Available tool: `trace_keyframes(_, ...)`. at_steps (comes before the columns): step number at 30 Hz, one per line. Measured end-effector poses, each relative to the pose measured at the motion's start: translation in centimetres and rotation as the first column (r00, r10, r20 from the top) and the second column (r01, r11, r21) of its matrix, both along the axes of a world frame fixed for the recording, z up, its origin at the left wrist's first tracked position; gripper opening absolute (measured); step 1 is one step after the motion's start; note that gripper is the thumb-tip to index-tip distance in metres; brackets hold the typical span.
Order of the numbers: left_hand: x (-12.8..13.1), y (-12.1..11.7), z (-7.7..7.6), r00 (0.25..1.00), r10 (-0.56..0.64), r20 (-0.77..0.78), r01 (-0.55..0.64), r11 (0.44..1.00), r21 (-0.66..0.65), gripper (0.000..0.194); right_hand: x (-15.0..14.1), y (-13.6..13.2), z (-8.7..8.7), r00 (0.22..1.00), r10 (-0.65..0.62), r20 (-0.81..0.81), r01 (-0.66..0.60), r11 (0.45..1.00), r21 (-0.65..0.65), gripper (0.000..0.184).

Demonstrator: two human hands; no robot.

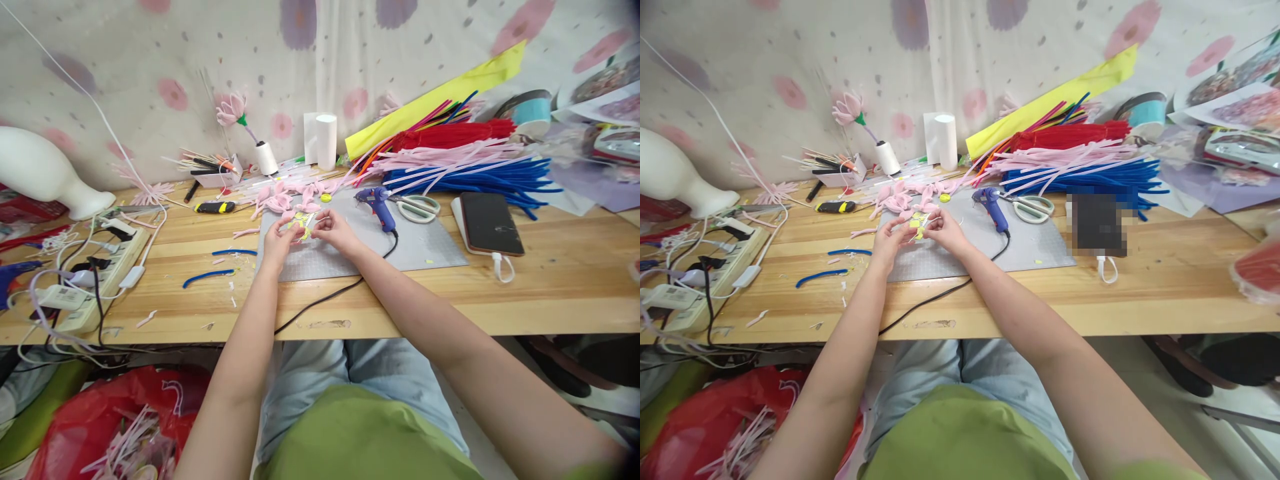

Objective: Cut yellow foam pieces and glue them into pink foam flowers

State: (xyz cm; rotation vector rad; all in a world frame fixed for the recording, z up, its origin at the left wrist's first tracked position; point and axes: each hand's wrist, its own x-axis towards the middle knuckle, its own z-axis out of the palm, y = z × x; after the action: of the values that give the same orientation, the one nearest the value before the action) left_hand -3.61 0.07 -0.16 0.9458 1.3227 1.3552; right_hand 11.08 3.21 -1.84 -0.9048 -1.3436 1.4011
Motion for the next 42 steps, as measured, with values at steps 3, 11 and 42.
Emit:
trace_keyframes(3, -0.2, 0.3, 0.0, 0.998, -0.020, 0.056, 0.025, 0.996, -0.086, 0.052, 0.1, 0.0, 0.0, 1.000, -0.004, 0.001, 0.004, 1.000, 0.005, 0.040)
trace_keyframes(11, -0.9, 1.1, -1.0, 0.942, 0.319, -0.104, -0.297, 0.937, 0.185, 0.037, 0.3, 0.3, 0.0, 1.000, 0.000, -0.003, 0.000, 1.000, 0.014, 0.039)
trace_keyframes(42, 1.4, 0.0, -0.5, 0.980, 0.201, -0.004, -0.201, 0.979, 0.024, 0.049, 0.2, 0.1, 0.3, 0.997, -0.073, -0.040, 0.075, 0.996, 0.049, 0.039)
